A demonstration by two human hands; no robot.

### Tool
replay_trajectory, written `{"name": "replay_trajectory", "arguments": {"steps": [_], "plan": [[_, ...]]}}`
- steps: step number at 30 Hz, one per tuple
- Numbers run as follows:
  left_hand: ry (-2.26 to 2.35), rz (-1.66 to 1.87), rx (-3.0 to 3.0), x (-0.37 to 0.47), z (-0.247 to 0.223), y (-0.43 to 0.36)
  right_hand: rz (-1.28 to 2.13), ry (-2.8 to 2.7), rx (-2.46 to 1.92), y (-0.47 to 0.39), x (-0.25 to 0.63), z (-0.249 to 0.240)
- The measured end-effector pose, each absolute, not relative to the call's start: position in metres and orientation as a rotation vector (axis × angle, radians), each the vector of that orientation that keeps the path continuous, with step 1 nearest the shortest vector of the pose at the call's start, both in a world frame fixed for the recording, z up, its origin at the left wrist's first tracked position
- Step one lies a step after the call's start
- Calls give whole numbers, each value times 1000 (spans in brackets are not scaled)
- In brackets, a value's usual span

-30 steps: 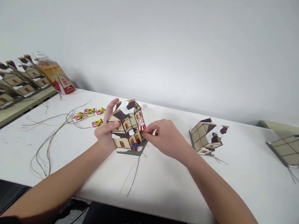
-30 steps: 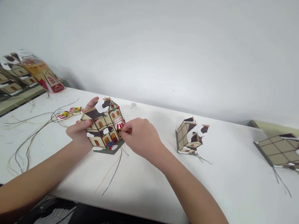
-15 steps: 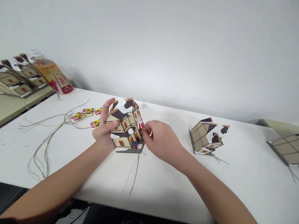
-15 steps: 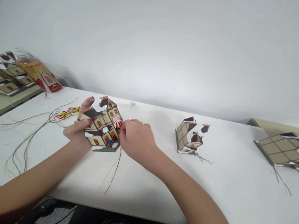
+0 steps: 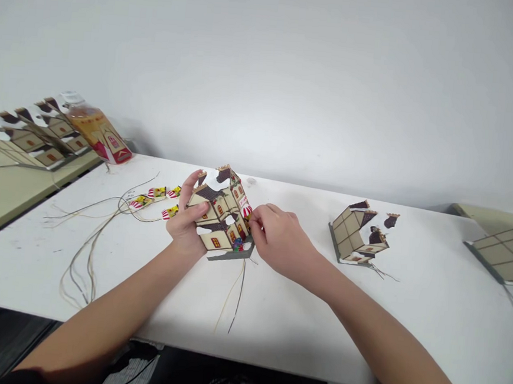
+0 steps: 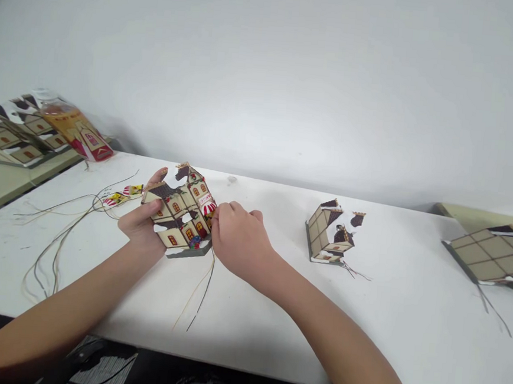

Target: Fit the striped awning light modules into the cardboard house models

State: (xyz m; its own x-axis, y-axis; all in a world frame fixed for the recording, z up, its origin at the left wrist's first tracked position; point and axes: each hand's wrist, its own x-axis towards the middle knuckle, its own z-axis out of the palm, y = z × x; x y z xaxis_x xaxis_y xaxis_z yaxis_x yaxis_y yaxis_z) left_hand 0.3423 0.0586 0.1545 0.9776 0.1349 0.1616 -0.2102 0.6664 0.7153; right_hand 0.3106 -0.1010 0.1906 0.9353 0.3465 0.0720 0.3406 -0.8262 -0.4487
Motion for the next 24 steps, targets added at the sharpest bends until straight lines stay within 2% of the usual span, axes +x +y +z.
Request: {"name": "replay_trajectory", "arguments": {"steps": [24], "plan": [[-9,188,751,344,155,59,56,-389,-2549,-98,309,182]]}}
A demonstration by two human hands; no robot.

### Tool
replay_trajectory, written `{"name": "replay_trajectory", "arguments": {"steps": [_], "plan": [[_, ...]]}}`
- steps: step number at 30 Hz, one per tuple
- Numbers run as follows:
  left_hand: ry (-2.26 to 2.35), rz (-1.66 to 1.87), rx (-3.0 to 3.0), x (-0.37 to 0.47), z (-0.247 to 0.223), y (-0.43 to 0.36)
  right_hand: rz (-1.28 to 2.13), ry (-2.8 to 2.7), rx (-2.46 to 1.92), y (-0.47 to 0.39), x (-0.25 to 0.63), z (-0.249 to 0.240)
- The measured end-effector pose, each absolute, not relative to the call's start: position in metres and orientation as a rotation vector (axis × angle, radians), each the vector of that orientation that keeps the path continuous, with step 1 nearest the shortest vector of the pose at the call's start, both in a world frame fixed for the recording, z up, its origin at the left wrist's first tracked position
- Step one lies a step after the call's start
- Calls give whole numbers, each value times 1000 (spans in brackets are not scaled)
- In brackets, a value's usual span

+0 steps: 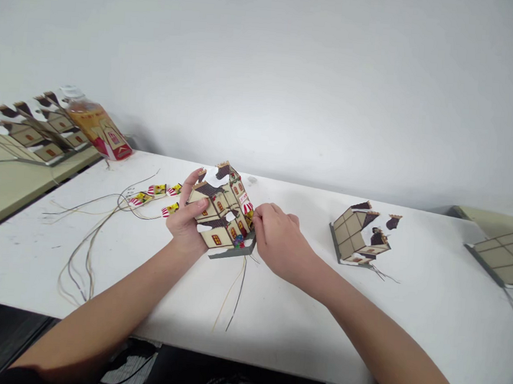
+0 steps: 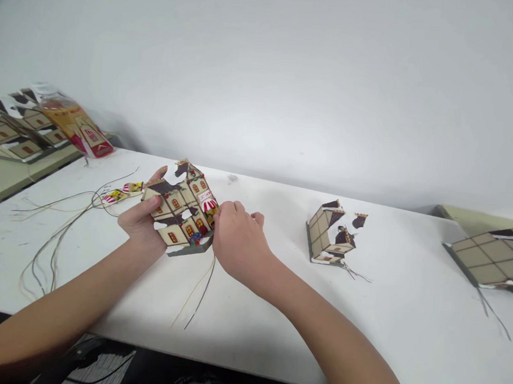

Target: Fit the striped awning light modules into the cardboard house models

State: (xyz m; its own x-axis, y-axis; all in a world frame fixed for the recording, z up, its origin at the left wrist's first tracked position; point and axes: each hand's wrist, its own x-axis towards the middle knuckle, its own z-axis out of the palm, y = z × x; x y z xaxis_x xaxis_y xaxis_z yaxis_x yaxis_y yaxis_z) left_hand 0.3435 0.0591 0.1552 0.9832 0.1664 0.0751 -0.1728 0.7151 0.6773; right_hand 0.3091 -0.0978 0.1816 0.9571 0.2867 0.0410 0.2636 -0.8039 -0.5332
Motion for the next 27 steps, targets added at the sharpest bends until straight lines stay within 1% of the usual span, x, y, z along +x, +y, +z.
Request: {"name": "replay_trajectory", "arguments": {"steps": [8,23,27], "plan": [[-32,185,811,345,155,58,37,-345,-2545,-96,310,182],[-149,226,781,345,157,62,56,-463,-2708,-103,307,184],[-117,222,745,345,159,62,58,-504,-2729,-105,306,187]]}}
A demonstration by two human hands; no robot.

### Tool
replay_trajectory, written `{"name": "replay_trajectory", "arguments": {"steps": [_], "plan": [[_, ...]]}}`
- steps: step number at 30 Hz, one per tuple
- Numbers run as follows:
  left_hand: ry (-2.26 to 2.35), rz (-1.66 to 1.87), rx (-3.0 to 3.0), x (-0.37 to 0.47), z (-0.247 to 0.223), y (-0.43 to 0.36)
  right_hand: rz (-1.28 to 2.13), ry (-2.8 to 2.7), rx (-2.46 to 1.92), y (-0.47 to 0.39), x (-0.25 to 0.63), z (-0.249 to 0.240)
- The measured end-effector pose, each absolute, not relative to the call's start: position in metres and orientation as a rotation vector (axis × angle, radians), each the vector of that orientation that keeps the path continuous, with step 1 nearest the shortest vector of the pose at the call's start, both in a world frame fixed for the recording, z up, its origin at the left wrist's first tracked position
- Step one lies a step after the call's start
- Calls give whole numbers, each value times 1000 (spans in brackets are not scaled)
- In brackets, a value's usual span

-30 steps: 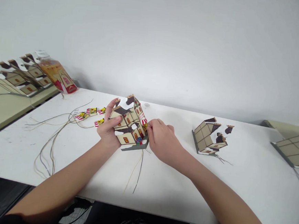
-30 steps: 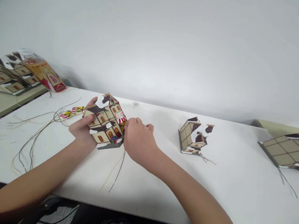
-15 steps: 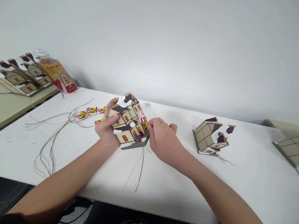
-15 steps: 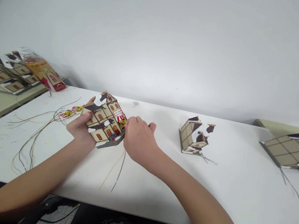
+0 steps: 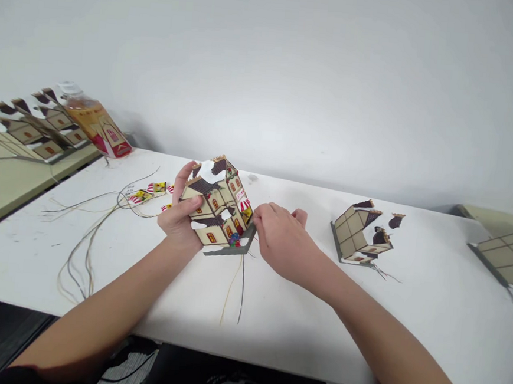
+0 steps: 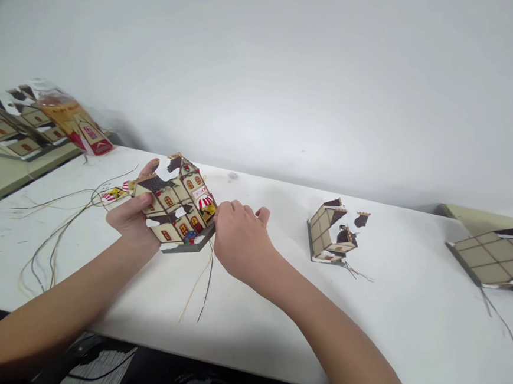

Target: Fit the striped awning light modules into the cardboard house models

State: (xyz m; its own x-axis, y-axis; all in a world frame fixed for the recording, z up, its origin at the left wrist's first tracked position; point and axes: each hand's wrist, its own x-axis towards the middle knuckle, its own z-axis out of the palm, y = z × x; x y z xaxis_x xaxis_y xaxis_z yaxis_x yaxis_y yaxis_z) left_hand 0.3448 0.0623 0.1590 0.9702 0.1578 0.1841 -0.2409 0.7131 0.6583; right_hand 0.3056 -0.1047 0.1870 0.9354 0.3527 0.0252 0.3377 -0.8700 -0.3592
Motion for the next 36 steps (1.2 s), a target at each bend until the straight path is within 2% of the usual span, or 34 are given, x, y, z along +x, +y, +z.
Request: {"name": "replay_trajectory", "arguments": {"steps": [9,22,36], "plan": [[-227,210,739,347,156,66,-36,-545,-2790,-108,305,186],[-327,238,766,351,158,69,43,-529,-2858,-114,300,203],[-161,210,775,354,155,75,-11,-510,-2787,-123,296,217]]}}
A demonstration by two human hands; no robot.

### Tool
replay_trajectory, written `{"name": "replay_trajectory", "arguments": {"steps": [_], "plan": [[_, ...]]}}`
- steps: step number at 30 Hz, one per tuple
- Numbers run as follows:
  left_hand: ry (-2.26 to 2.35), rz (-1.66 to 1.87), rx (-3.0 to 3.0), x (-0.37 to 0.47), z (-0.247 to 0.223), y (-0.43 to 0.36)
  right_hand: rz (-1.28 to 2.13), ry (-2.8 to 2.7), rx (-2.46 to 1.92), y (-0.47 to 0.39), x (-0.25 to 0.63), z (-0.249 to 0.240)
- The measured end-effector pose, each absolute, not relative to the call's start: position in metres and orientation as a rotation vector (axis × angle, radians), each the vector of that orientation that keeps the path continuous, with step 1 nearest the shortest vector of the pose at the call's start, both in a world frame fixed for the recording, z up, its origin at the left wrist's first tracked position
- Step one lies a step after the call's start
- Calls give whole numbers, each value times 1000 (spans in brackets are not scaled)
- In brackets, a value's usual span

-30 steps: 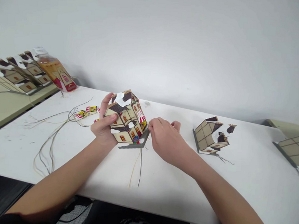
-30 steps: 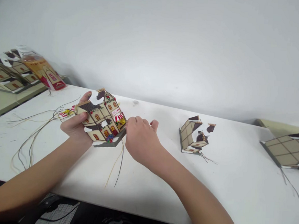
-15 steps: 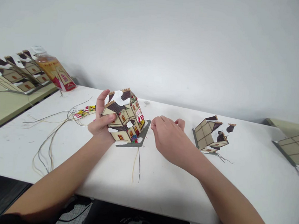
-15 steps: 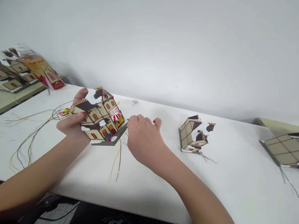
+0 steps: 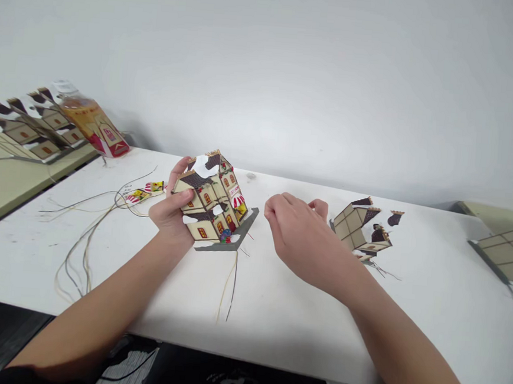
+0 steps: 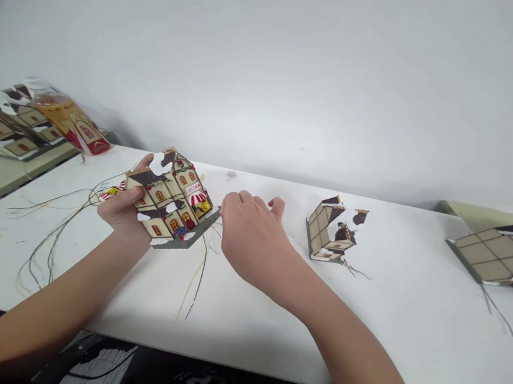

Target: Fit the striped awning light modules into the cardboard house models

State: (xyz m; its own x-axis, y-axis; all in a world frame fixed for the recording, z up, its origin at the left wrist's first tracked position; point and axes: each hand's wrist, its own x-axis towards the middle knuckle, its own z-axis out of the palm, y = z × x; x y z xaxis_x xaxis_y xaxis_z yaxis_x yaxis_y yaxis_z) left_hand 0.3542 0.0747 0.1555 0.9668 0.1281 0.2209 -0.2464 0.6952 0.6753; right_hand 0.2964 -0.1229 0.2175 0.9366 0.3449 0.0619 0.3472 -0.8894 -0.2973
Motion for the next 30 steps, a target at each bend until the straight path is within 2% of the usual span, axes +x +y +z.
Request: {"name": "replay_trajectory", "arguments": {"steps": [30], "plan": [[-145,12,770,353,155,72,-215,-421,-2681,-152,289,243]]}}
